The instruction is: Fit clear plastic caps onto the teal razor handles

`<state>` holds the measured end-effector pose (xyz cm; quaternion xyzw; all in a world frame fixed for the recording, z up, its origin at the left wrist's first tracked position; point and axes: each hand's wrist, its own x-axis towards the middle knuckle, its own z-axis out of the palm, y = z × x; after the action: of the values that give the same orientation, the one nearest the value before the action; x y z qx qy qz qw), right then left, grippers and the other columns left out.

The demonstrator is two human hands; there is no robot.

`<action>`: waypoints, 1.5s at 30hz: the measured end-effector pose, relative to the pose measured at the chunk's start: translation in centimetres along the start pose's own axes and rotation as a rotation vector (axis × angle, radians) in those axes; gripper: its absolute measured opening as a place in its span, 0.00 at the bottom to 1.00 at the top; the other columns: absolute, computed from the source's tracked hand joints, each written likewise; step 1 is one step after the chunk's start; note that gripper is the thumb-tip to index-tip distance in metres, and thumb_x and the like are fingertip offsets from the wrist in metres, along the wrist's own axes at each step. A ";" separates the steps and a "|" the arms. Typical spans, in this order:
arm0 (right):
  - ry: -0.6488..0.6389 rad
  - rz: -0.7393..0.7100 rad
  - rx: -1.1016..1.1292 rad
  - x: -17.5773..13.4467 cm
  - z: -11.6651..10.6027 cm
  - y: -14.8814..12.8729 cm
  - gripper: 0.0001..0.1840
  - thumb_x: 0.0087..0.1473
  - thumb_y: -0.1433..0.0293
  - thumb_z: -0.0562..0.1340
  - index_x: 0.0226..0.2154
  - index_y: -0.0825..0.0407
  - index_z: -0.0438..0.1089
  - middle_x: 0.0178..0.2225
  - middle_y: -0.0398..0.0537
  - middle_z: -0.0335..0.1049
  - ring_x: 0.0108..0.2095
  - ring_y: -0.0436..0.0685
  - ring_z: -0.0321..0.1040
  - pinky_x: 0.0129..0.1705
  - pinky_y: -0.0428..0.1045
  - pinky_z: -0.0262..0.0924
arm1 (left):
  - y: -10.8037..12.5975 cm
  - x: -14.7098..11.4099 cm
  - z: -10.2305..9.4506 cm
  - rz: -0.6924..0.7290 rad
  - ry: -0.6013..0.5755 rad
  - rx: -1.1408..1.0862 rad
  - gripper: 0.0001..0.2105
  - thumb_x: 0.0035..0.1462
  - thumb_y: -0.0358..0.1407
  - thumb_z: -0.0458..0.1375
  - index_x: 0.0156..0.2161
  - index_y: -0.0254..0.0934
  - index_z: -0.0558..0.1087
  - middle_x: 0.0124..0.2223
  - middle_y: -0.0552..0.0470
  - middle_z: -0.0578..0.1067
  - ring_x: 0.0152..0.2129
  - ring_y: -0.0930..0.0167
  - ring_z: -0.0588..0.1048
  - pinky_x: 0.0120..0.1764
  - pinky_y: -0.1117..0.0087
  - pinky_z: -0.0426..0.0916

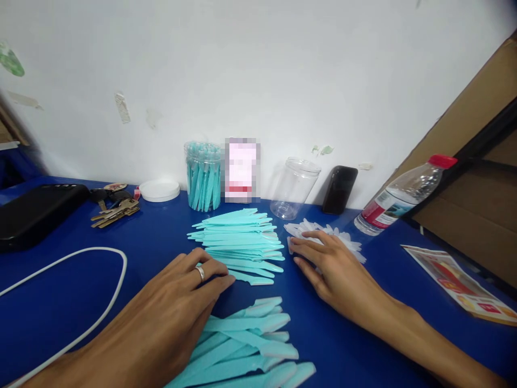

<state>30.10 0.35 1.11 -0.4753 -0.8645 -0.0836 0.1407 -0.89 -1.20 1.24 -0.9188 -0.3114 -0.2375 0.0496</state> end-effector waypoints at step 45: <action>-0.049 0.377 0.824 -0.7 -3.4 -4.8 0.09 0.67 0.62 0.60 0.36 0.47 0.70 0.32 0.43 0.73 0.33 0.55 0.69 0.30 0.47 0.60 | 1.4 -2.5 0.8 -0.367 -0.012 -0.268 0.11 0.74 0.43 0.52 0.58 0.50 0.67 0.51 0.56 0.81 0.46 0.69 0.82 0.47 0.76 0.76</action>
<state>27.02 -3.76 4.07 -0.5305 -0.7271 0.3059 0.3102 -1.47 -3.51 -0.53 -0.8465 -0.4393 -0.2764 -0.1188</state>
